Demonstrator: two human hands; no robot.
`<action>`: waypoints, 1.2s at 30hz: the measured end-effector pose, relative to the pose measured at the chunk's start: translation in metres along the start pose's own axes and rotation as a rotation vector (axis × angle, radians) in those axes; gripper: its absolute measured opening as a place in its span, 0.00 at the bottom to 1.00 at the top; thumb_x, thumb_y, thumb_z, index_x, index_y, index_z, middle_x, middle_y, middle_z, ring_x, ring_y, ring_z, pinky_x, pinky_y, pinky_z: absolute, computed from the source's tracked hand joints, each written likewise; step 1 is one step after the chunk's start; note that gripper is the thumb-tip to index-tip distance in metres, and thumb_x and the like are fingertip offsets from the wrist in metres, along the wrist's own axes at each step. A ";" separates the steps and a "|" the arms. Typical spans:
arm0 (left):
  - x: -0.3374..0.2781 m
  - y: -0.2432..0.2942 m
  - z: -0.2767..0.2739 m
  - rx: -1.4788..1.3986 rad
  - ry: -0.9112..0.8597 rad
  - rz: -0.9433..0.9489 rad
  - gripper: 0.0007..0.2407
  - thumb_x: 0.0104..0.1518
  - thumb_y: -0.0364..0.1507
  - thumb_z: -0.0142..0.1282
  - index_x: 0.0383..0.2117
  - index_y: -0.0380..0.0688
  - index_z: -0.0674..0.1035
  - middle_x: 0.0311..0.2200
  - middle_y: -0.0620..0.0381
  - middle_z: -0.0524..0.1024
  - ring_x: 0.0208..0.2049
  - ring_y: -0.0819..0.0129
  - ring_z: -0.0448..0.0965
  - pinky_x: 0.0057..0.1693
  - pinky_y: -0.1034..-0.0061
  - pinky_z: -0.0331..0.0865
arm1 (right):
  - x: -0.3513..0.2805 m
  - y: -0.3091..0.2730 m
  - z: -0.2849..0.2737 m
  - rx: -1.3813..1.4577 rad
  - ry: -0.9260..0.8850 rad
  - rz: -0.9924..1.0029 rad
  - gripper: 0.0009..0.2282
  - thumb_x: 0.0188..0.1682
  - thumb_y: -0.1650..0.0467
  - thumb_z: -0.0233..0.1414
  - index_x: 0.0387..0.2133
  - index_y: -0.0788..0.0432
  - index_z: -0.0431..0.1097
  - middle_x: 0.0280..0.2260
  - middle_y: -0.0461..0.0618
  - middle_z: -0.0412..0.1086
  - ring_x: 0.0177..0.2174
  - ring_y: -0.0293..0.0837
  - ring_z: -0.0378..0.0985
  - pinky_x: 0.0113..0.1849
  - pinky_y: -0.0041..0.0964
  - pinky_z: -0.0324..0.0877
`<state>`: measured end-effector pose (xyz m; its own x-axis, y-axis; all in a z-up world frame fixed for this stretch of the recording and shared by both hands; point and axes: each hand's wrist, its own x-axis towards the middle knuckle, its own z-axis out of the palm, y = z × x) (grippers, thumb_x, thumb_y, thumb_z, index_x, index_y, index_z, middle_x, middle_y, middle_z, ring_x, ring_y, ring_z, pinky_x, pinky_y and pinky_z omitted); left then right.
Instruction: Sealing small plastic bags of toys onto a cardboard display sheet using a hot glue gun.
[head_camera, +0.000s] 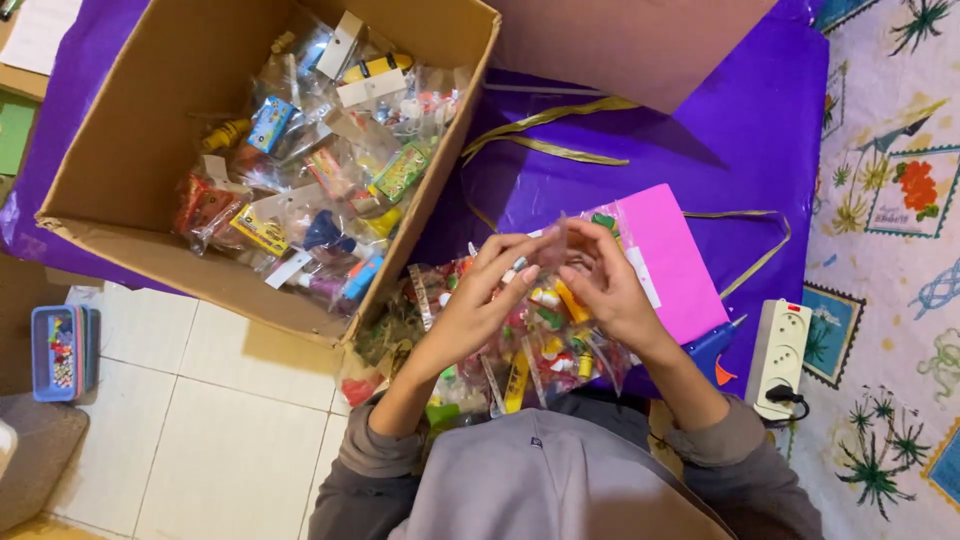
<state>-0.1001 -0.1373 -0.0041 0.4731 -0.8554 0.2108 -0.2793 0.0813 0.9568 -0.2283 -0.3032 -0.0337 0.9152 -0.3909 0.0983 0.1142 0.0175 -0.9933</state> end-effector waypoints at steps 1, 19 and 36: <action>-0.001 -0.003 0.002 0.000 -0.002 -0.003 0.16 0.68 0.31 0.49 0.61 0.47 0.75 0.54 0.48 0.73 0.58 0.52 0.73 0.65 0.57 0.64 | -0.006 0.004 -0.001 0.003 0.002 0.002 0.24 0.54 0.75 0.50 0.65 0.63 0.52 0.56 0.57 0.63 0.56 0.50 0.69 0.55 0.46 0.67; -0.023 0.008 0.013 0.128 0.206 0.114 0.06 0.60 0.24 0.61 0.41 0.45 0.85 0.29 0.54 0.80 0.30 0.63 0.82 0.38 0.75 0.75 | -0.031 0.000 0.014 0.122 0.050 0.091 0.11 0.47 0.75 0.60 0.43 0.62 0.72 0.36 0.57 0.77 0.38 0.47 0.80 0.41 0.40 0.76; -0.084 -0.002 0.009 0.199 0.198 0.053 0.03 0.59 0.28 0.62 0.36 0.45 0.84 0.24 0.54 0.77 0.28 0.59 0.80 0.39 0.70 0.74 | -0.072 0.043 0.043 0.195 0.022 0.145 0.18 0.40 0.82 0.64 0.45 0.68 0.72 0.37 0.57 0.78 0.38 0.44 0.81 0.42 0.40 0.79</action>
<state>-0.1470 -0.0703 -0.0252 0.6018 -0.7347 0.3133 -0.4576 0.0043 0.8892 -0.2730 -0.2346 -0.0809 0.9192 -0.3908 -0.0482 0.0564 0.2519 -0.9661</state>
